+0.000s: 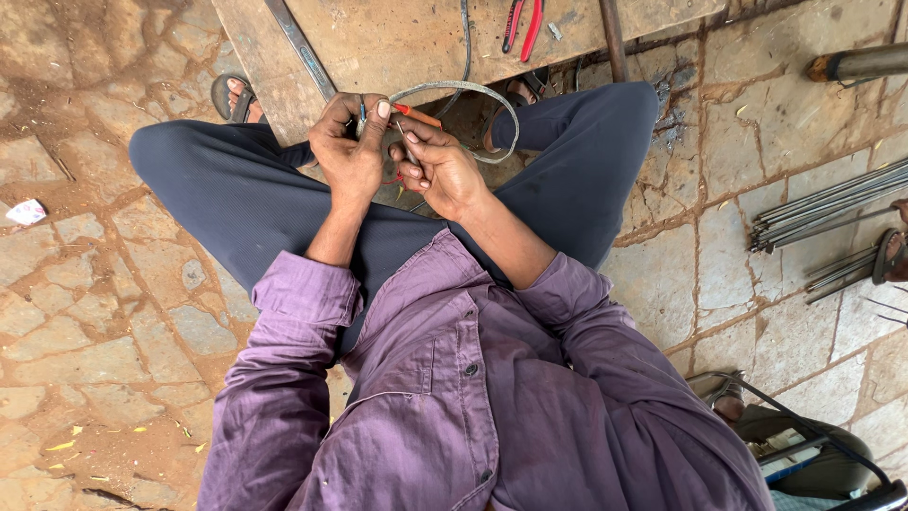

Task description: The person repairs a water pump by stripping wires and making electrical connections. The person uses pliers to strip and twist electrical wires together while the pump unit sits on a wooden surface.

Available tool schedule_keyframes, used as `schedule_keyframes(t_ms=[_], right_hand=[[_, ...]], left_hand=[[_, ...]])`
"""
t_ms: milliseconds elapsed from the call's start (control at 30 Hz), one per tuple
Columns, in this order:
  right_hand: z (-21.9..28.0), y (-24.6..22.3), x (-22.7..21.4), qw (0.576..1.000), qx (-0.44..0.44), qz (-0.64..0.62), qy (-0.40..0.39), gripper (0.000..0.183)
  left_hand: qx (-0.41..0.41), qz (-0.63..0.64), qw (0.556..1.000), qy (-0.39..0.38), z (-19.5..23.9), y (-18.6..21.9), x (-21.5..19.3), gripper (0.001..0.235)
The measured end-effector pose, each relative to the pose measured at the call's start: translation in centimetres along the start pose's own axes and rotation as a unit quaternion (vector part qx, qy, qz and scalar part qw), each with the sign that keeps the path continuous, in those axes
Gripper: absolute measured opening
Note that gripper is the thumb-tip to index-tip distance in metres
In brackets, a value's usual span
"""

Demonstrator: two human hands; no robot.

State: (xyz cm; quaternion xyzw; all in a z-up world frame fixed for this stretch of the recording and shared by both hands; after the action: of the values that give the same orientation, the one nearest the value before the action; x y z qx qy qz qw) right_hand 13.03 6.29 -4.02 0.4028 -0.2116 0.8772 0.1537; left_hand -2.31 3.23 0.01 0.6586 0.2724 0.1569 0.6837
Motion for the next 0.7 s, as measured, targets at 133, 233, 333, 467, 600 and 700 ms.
schedule_keyframes(t_ms=[133,233,333,467,600,700], right_hand=[[-0.1,-0.1,-0.3,1.000,-0.005,0.006,0.010,0.037],[-0.2,-0.2,-0.4,1.000,-0.013,0.009,0.006,0.037],[-0.1,-0.3,-0.5,1.000,-0.009,0.011,0.008,0.037],[-0.1,-0.2,-0.5,1.000,-0.005,-0.002,0.005,0.036],[-0.1,0.0,-0.8,1.000,0.003,-0.024,-0.009,0.036],[-0.2,0.2,-1.2,0.999,0.005,-0.031,-0.007,0.032]], left_hand=[[0.002,0.007,1.000,0.000,0.1,0.0,0.1,0.010],[0.007,0.004,1.000,-0.003,0.2,0.2,0.1,0.010],[0.014,0.002,1.000,-0.003,0.2,0.3,0.1,0.010],[-0.004,-0.008,1.000,-0.006,0.2,0.2,0.1,0.010],[0.004,-0.007,1.000,-0.011,0.1,0.1,0.2,0.010],[0.005,-0.004,1.000,-0.015,0.1,0.0,0.2,0.010]])
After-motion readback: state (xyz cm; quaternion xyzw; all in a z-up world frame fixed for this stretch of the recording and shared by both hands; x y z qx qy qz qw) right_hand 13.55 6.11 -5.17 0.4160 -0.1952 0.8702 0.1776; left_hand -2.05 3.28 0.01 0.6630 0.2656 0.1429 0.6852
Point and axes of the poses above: each hand's wrist, its own z-axis away from the middle knuckle, its own x-axis out of the palm, y = z × x, the point moved 4 cm from there along -z, towards the middle knuckle, and after that the axes turned 13 degrees about -z, right-handed, at the moved point
